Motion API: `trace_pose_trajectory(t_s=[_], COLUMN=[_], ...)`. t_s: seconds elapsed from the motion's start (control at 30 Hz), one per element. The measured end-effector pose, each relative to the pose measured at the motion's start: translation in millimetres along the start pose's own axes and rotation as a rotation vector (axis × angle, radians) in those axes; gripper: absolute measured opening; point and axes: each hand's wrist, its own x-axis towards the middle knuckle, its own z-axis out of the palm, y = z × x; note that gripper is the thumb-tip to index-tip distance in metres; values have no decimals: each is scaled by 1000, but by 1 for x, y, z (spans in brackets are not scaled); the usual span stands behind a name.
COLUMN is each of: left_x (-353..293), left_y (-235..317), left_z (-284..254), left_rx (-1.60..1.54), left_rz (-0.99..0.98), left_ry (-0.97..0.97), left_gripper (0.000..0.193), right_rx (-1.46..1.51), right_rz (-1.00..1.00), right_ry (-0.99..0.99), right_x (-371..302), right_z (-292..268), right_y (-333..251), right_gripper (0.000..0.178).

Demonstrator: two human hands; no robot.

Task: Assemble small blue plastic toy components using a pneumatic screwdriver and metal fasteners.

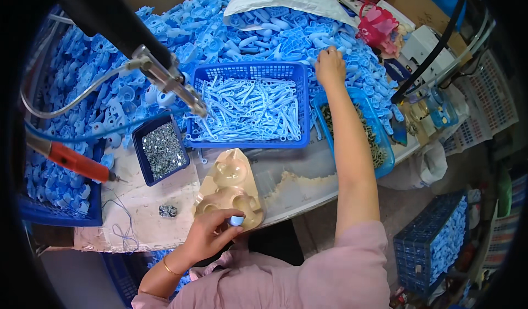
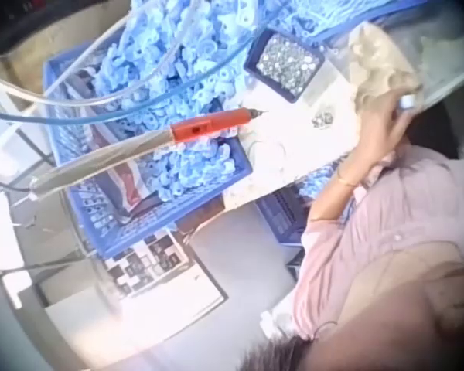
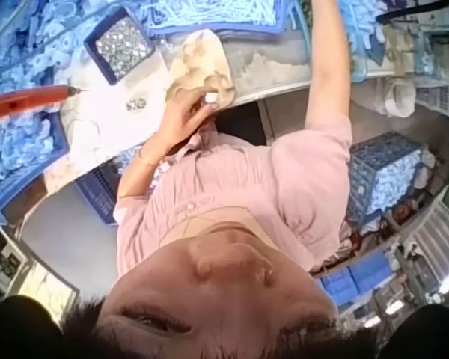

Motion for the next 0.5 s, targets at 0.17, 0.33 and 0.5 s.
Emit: trace_pose_trajectory(t_s=[0.17, 0.33, 0.5], left_x=[-5, -9, -20], left_y=[-11, 1, -16], left_z=[-1, -8, -24], left_rx=[-30, 66, 356], left_rz=[-11, -17, 175], left_ry=[20, 89, 219], left_gripper=[26, 29, 36], right_rx=[264, 758, 1174], right_rz=[-93, 146, 529], right_ry=[-5, -51, -211], right_x=[-14, -20, -34], right_z=[-1, -28, -69], right_y=[20, 40, 33], right_gripper=[22, 28, 29])
